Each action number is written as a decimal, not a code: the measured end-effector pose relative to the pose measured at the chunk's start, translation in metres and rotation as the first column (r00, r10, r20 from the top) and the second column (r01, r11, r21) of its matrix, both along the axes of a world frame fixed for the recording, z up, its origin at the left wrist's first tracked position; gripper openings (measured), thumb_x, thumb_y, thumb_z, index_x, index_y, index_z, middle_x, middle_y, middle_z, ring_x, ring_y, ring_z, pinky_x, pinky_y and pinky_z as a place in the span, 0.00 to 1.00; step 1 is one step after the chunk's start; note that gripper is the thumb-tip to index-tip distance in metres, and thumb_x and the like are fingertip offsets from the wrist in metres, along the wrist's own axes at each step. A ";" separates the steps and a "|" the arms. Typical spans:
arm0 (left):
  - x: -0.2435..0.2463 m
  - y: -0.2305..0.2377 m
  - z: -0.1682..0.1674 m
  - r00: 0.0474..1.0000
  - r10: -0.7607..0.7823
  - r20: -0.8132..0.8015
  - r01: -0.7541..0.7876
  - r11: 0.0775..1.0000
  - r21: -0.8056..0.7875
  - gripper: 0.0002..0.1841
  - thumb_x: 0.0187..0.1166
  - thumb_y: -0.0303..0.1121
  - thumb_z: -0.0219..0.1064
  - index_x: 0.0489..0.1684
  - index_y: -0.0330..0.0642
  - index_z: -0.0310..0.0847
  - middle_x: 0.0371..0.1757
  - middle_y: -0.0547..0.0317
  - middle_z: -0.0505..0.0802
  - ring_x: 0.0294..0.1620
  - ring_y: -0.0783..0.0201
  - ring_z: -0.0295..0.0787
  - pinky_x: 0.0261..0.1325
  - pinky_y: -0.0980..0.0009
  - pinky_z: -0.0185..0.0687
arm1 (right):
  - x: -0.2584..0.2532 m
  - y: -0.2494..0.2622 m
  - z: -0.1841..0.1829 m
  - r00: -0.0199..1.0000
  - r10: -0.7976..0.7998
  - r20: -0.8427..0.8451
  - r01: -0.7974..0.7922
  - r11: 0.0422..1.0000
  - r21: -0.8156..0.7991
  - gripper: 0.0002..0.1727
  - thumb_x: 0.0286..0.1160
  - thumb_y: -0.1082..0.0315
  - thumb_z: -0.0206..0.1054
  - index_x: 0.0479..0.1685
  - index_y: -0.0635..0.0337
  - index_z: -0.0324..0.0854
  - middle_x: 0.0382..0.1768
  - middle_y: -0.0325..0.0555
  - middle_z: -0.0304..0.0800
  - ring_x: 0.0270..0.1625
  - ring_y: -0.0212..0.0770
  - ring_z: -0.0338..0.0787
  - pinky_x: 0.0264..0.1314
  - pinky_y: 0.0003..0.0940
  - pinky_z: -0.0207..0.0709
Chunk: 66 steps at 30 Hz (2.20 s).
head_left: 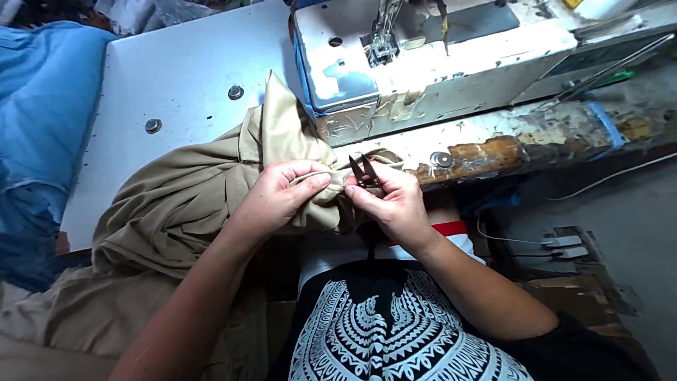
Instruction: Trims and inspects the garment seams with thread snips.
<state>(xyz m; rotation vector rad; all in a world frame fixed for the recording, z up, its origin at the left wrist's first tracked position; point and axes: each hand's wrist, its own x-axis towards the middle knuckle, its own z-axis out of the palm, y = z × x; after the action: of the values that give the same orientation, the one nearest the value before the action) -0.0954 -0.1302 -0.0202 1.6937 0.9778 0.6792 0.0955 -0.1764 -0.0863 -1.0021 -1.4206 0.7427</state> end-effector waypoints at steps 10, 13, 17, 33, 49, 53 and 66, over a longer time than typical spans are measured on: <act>0.000 0.001 -0.003 0.997 -0.070 0.011 0.070 0.997 0.019 0.09 0.83 0.25 0.63 0.39 0.41 0.91 0.33 0.69 0.93 0.32 0.82 0.86 0.38 0.86 0.82 | 0.005 -0.002 -0.001 0.949 0.125 -0.289 -0.168 0.977 -0.131 0.06 0.68 0.77 0.66 0.31 0.57 0.86 0.20 0.31 0.80 0.15 0.20 0.69 0.16 0.14 0.63; -0.001 0.003 -0.005 0.996 -0.091 0.006 0.091 0.994 0.063 0.09 0.83 0.26 0.63 0.40 0.41 0.91 0.35 0.69 0.93 0.34 0.82 0.87 0.40 0.85 0.82 | 0.007 -0.001 -0.002 0.965 0.128 -0.228 -0.153 0.984 -0.094 0.05 0.67 0.77 0.66 0.32 0.58 0.86 0.24 0.31 0.81 0.18 0.19 0.71 0.18 0.13 0.65; -0.001 0.002 -0.003 0.997 -0.073 -0.010 0.074 0.993 0.087 0.08 0.82 0.26 0.63 0.40 0.41 0.91 0.37 0.70 0.94 0.38 0.83 0.88 0.44 0.86 0.83 | 0.012 -0.005 -0.005 0.995 0.090 -0.034 -0.091 0.996 -0.013 0.08 0.64 0.72 0.67 0.41 0.62 0.87 0.33 0.32 0.86 0.29 0.17 0.80 0.30 0.12 0.74; 0.002 -0.003 -0.001 0.984 -0.099 -0.147 0.138 0.949 0.284 0.09 0.81 0.30 0.64 0.39 0.43 0.92 0.41 0.71 0.93 0.47 0.85 0.87 0.54 0.86 0.80 | 0.009 -0.009 0.001 0.995 -0.018 0.097 0.012 0.998 0.063 0.03 0.64 0.74 0.68 0.29 0.62 0.87 0.26 0.34 0.84 0.30 0.16 0.78 0.33 0.09 0.68; 0.005 -0.004 -0.006 0.976 -0.097 -0.195 0.153 0.942 0.298 0.09 0.81 0.33 0.64 0.38 0.45 0.93 0.38 0.73 0.93 0.44 0.85 0.86 0.49 0.86 0.79 | 0.014 -0.016 0.003 0.622 0.283 -0.730 -0.554 0.818 -0.155 0.09 0.69 0.76 0.62 0.29 0.55 0.85 0.16 0.33 0.77 0.10 0.18 0.62 0.11 0.13 0.56; 0.006 -0.005 -0.007 0.978 -0.118 -0.171 0.158 0.957 0.244 0.09 0.81 0.32 0.65 0.37 0.44 0.93 0.37 0.74 0.94 0.40 0.87 0.86 0.45 0.88 0.79 | 0.010 -0.019 -0.001 0.748 0.332 -0.574 -0.442 0.895 -0.059 0.06 0.70 0.74 0.66 0.32 0.52 0.85 0.23 0.30 0.82 0.17 0.17 0.68 0.18 0.12 0.61; 0.002 0.004 -0.021 0.937 -0.172 -0.303 0.232 0.957 0.176 0.17 0.84 0.35 0.62 0.19 0.46 0.83 0.16 0.75 0.79 0.19 0.84 0.70 0.24 0.82 0.61 | 0.038 -0.001 -0.013 0.841 0.176 0.511 -0.359 0.889 0.285 0.06 0.72 0.71 0.64 0.34 0.64 0.85 0.27 0.45 0.84 0.31 0.33 0.83 0.34 0.23 0.75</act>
<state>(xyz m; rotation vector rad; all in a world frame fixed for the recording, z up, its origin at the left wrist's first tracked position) -0.0938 -0.1259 -0.0417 2.0894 0.9340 0.4176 0.1334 -0.1772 -0.0997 -0.7076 -2.0792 0.4072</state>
